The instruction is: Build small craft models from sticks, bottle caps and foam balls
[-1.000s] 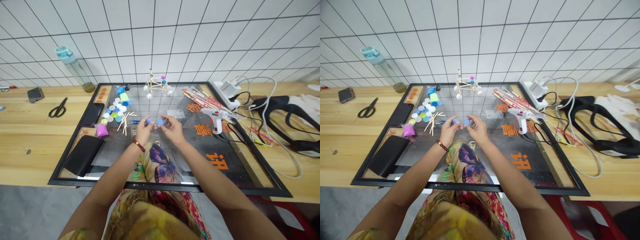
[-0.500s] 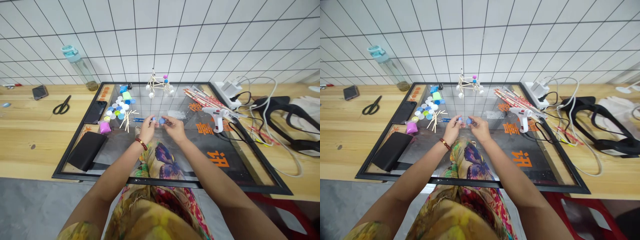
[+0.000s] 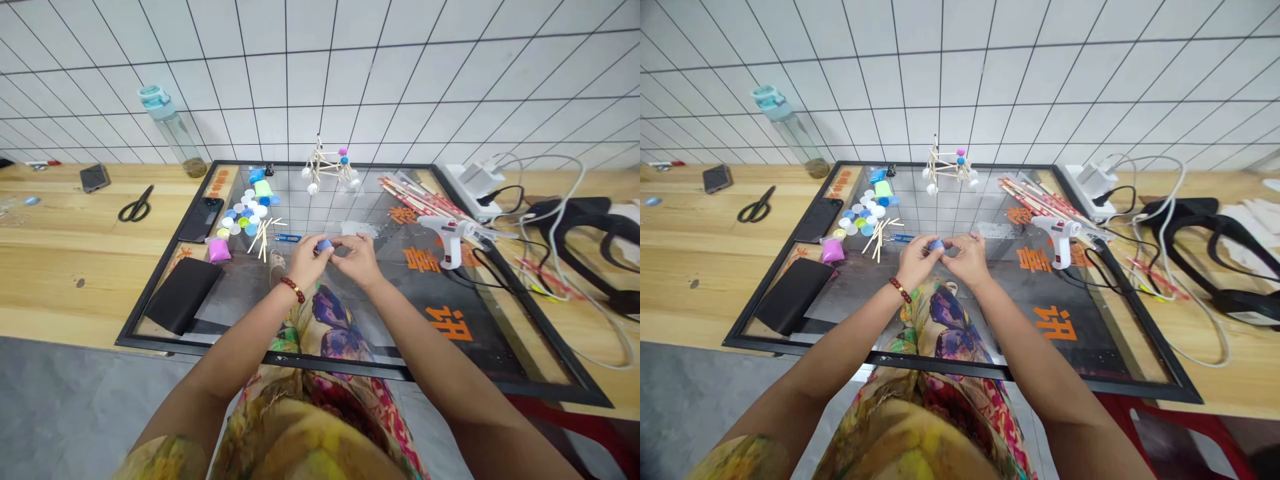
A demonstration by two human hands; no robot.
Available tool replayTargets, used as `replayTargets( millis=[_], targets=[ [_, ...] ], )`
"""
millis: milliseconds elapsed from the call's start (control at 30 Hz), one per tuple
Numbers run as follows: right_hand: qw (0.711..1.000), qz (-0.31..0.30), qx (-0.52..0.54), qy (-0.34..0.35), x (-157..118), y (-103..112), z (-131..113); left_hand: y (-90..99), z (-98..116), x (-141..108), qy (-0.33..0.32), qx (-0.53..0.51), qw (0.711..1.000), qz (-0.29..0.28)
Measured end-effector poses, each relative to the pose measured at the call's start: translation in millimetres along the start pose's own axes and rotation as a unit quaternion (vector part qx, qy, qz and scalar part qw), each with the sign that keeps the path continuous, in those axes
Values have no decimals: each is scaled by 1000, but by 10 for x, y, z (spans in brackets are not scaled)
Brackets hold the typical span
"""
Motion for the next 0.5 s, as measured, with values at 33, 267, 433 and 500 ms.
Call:
replayTargets(
  millis=[33,267,433,500],
  targets=[
    [1000,4,18,13,-1,-18,-2,-12,-6,0,2,15,1000,-7],
    [985,65,67,149,-65,99,-221,-7,-26,11,3,26,1000,0],
    [968,54,25,244,-177,154,-465,-34,46,-8,-19,67,997,-18],
    [967,59,-11,249,-195,170,-486,-37,89,-16,-30,87,995,-25]
  ],
)
Point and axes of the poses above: each hand's wrist, its own x-axis towards the middle knuckle, its own y-axis out of the back of the hand, z = x × y, the point moved 10 cm from there along x, towards the middle knuckle, and after that the axes turned 11 degrees about -x, right-handed, at the moved point
